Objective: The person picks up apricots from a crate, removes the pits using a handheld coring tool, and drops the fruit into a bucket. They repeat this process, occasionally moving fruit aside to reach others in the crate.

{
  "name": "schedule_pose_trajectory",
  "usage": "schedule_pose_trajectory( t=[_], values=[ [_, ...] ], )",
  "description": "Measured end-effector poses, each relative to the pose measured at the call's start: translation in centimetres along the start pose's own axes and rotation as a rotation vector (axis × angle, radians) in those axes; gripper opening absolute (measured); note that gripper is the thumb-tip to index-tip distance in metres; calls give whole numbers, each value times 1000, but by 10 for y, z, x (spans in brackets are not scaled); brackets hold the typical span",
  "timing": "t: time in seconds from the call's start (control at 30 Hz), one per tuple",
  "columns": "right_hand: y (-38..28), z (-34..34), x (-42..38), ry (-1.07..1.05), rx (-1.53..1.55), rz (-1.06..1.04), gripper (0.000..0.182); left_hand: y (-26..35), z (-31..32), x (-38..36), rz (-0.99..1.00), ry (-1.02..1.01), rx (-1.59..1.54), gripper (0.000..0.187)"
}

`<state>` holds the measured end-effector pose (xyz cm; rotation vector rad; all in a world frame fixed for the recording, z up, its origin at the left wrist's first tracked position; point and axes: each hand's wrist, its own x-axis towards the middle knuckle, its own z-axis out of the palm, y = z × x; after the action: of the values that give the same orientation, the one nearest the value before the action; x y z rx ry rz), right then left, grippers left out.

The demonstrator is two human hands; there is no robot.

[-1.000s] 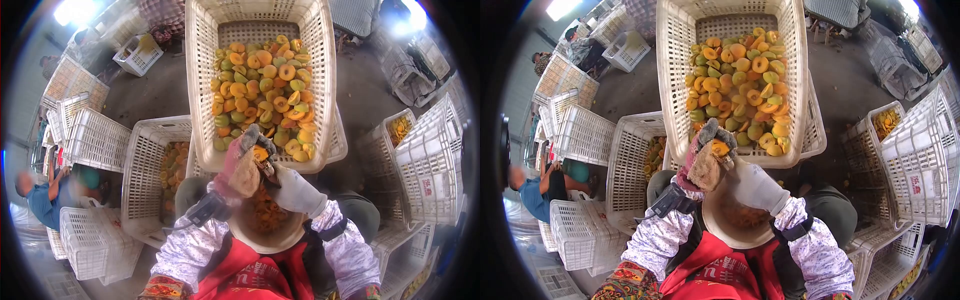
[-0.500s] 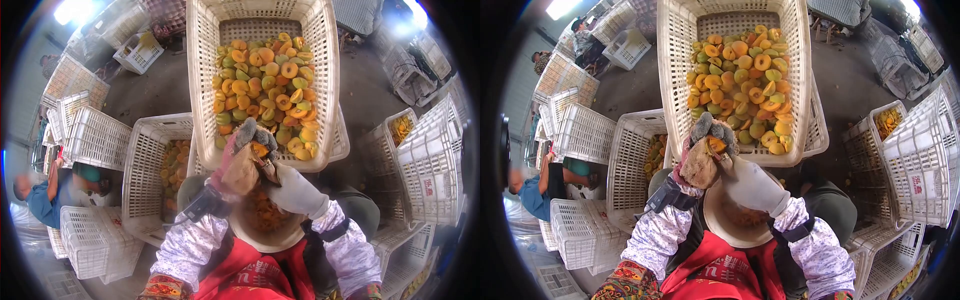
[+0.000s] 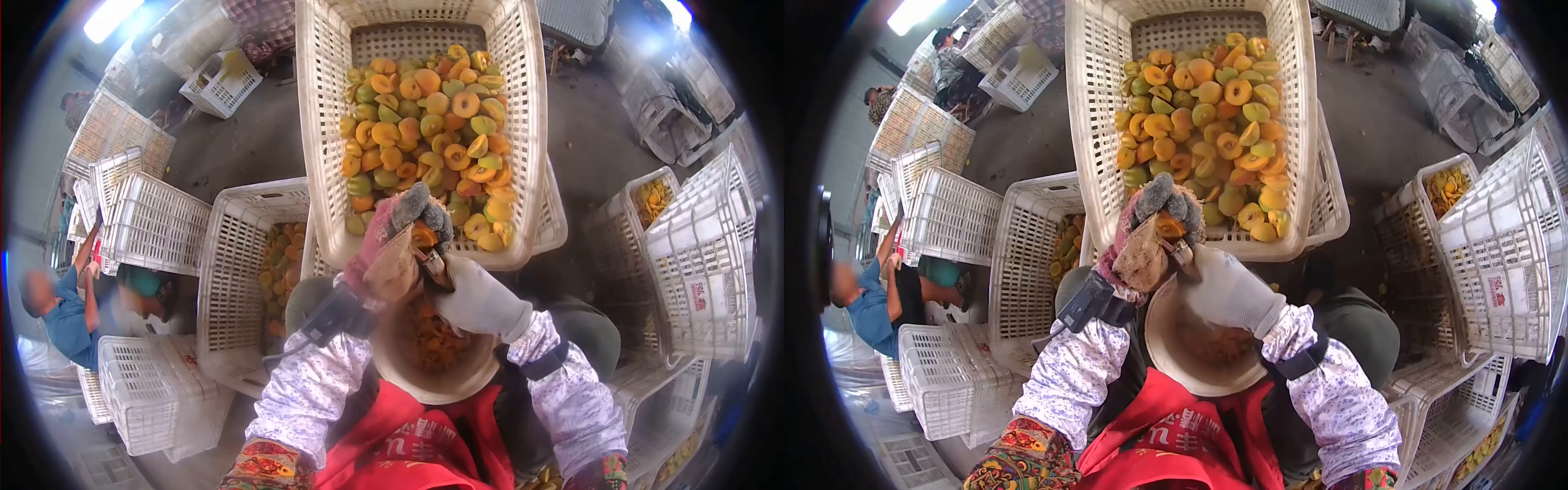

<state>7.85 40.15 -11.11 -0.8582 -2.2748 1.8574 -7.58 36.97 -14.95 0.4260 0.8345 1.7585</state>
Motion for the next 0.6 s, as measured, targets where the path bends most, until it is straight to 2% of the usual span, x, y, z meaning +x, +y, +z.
schedule_pose_trajectory(
  t=[0.03, 0.1, 0.13, 0.17, 0.23, 0.3, 0.37, 0.43, 0.5, 0.57, 0.6],
  values=[
    [-1, -1, -1, 30, -123, -64, 19, 5, 2, -1, -8, 0, 4, 37],
    [-12, -6, -4, -33, 4, 13, 19, 18, 7, -1, -80, -219, 234, 40],
    [-16, -7, -6, -108, 125, 93, 19, 2, 11, -5, 61, 18, 195, 43],
    [-15, -7, -7, -111, 121, 96, 19, 3, 6, -6, 62, 21, 190, 43],
    [-15, -8, -4, -230, 311, 200, 21, 21, 4, -5, -116, -250, 92, 41],
    [-15, -8, -3, -198, 295, 199, 21, 22, 18, -8, -31, -175, 42, 42],
    [-10, -7, -4, -164, 285, 211, 21, 23, 23, -13, -81, 57, 80, 42],
    [-5, -4, -2, -164, -50, 32, 19, 25, 16, -21, -102, 78, 80, 42],
    [-7, -1, -6, -223, -54, 32, 19, 26, 12, -35, -103, 132, 105, 42],
    [7, 4, -10, -271, -60, 32, 19, 26, 16, -47, -57, 103, 102, 38],
    [33, 13, -9, -220, 25, -74, 21, 26, 17, -51, -62, 160, -6, 36]
  ],
)
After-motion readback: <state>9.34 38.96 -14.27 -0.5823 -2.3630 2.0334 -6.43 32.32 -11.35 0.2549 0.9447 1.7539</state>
